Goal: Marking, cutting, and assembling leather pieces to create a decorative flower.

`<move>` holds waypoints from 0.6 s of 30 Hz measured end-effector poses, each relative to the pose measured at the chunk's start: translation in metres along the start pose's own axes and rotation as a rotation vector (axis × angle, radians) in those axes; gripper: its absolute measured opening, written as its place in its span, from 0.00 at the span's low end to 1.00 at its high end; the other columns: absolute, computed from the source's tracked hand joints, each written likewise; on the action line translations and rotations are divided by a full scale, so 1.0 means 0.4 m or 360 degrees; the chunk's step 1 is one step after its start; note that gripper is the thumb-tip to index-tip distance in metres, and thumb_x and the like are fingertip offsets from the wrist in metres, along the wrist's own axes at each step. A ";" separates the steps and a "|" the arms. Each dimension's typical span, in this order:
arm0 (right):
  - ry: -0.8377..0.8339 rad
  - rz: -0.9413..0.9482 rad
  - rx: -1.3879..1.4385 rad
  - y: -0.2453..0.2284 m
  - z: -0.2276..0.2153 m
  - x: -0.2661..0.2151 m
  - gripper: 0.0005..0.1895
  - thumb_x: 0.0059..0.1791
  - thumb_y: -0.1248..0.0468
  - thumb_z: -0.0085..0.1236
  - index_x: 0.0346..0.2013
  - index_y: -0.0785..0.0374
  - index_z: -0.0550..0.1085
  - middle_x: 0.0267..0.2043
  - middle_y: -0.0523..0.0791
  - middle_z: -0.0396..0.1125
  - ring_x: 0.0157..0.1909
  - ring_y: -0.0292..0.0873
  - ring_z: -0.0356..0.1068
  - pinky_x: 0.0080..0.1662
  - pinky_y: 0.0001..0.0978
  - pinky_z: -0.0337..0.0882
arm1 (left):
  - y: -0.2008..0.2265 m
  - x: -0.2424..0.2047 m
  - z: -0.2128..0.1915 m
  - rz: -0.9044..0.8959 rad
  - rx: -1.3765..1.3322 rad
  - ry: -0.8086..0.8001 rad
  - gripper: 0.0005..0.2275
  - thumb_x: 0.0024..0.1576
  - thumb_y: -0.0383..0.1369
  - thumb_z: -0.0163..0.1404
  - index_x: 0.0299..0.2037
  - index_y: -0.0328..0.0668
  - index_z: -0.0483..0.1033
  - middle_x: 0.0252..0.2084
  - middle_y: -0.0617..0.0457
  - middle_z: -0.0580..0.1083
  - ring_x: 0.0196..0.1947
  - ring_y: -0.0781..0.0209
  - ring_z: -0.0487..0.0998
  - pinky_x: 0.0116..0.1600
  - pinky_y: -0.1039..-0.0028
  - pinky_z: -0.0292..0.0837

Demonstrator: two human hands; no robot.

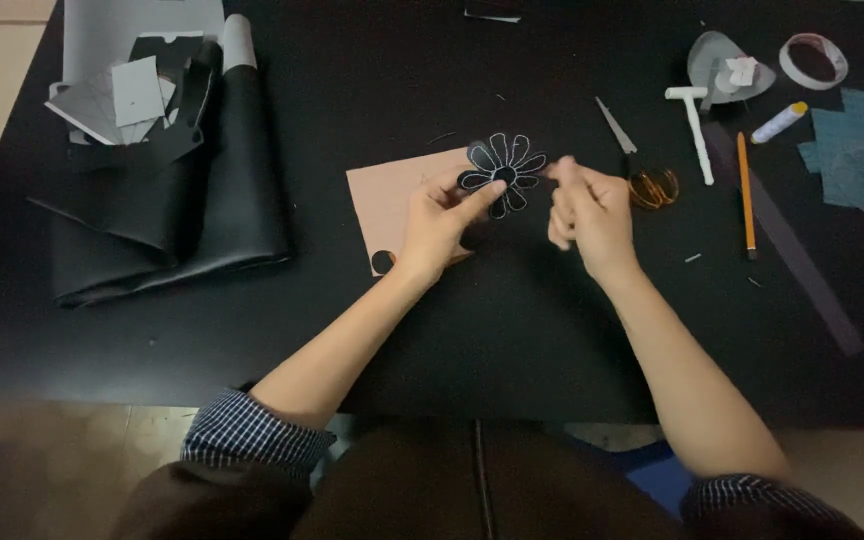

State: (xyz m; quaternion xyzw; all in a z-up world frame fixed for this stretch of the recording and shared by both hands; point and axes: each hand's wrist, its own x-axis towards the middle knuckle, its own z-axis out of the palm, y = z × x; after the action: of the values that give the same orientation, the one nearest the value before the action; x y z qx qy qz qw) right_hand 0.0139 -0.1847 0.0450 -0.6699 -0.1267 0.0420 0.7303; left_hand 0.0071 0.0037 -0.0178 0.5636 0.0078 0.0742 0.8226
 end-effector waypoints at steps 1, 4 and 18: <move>-0.0002 -0.0001 0.0002 -0.012 0.006 -0.004 0.20 0.62 0.62 0.43 0.31 0.69 0.75 0.08 0.51 0.54 0.09 0.50 0.64 0.17 0.20 0.62 | 0.035 -0.012 0.013 0.0002 0.0002 0.0002 0.05 0.56 0.28 0.63 0.39 0.36 0.83 0.31 0.35 0.80 0.34 0.47 0.85 0.33 0.72 0.82; 0.0070 -0.0288 -0.0452 -0.040 0.016 -0.016 0.21 0.64 0.61 0.38 0.49 0.77 0.74 0.17 0.52 0.65 0.25 0.54 0.76 0.32 0.35 0.74 | 0.089 -0.032 0.039 -0.0018 -0.0046 0.0055 0.04 0.55 0.26 0.62 0.38 0.35 0.83 0.31 0.40 0.81 0.34 0.56 0.85 0.34 0.71 0.83; 0.0212 -0.1554 -0.1063 -0.038 0.016 -0.012 0.13 0.45 0.82 0.70 0.33 0.61 0.82 0.59 0.49 0.60 0.55 0.57 0.67 0.61 0.54 0.67 | 0.173 -0.078 0.043 0.0870 0.0416 -0.0171 0.14 0.64 0.22 0.50 0.57 0.51 0.79 0.66 0.44 0.68 0.68 0.39 0.67 0.67 0.44 0.70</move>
State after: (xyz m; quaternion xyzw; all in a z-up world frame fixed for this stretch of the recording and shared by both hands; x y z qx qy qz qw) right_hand 0.0059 -0.1811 0.0600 -0.7288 -0.3803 -0.3829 0.4214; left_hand -0.0301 0.0080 0.0503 0.6490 -0.1780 0.2612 0.6920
